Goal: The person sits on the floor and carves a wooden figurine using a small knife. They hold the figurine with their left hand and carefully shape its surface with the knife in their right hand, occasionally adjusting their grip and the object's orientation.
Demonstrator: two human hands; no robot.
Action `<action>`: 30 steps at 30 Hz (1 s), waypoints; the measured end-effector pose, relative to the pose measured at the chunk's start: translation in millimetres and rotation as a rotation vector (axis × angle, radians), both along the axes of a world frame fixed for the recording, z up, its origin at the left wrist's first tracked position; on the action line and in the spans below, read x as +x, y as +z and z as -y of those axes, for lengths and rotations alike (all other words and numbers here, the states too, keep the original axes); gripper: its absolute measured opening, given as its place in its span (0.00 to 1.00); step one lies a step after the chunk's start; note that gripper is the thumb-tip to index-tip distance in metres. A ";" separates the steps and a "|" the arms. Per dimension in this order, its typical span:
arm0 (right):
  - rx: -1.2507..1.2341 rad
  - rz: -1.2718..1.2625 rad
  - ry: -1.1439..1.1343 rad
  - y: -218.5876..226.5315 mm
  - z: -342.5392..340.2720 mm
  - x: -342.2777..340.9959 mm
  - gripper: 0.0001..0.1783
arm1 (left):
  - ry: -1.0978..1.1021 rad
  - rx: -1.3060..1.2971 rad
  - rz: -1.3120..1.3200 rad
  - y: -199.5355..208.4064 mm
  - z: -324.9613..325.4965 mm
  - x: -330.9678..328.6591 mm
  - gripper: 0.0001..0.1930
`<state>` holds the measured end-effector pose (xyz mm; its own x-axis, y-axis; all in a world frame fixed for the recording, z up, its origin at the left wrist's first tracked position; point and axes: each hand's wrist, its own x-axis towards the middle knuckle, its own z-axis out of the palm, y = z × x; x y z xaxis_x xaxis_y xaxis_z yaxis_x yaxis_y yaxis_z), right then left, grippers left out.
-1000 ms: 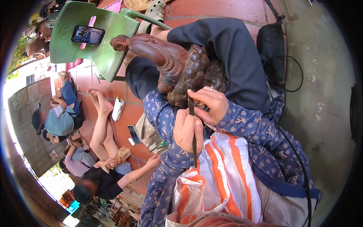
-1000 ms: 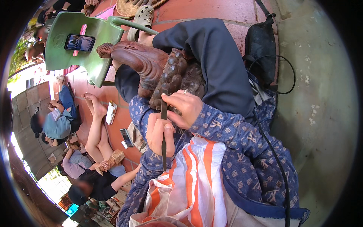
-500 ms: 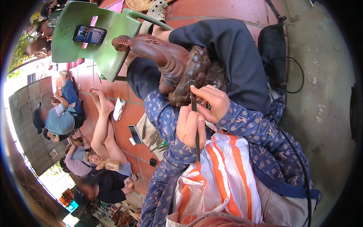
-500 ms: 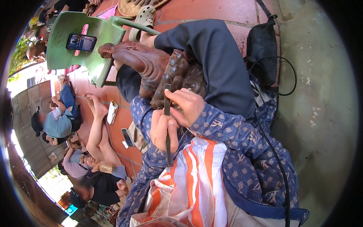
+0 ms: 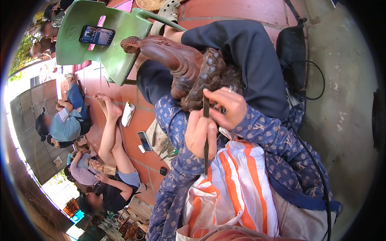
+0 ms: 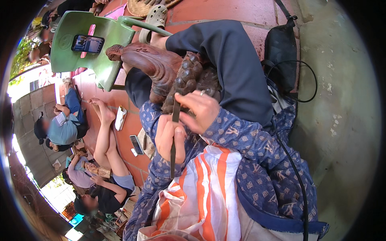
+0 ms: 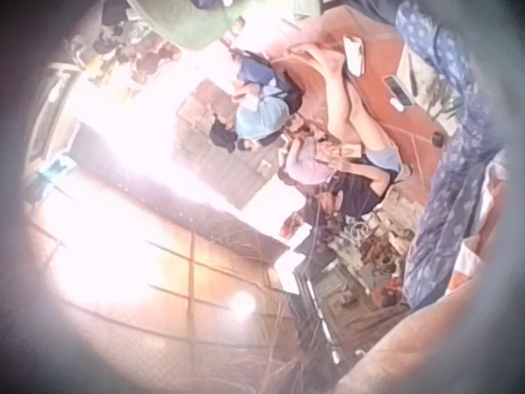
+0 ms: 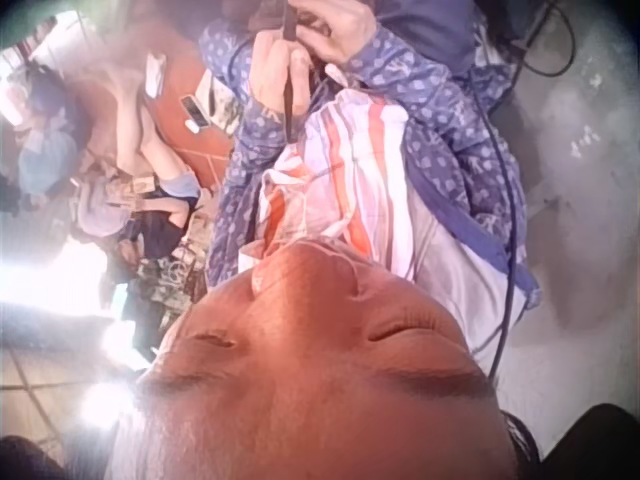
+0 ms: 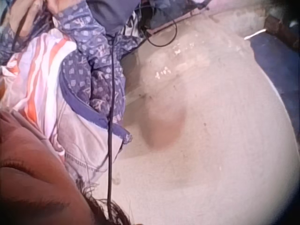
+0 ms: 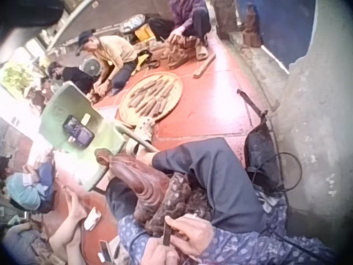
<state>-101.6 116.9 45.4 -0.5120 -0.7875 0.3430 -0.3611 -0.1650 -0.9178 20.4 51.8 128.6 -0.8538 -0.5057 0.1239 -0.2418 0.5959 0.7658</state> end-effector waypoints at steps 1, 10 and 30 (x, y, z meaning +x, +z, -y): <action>-0.004 -0.021 -0.049 0.4 4.9 -1.6 0.27 | 0.034 0.020 -0.023 -1.3 3.3 -6.4 0.08; 0.045 -0.018 -0.037 -2.6 4.9 -0.1 0.27 | 0.003 0.036 -0.007 -1.2 3.4 1.3 0.05; 0.040 -0.038 -0.006 -6.5 -4.7 10.9 0.27 | -0.008 -0.020 -0.036 -22.5 -7.6 13.1 0.02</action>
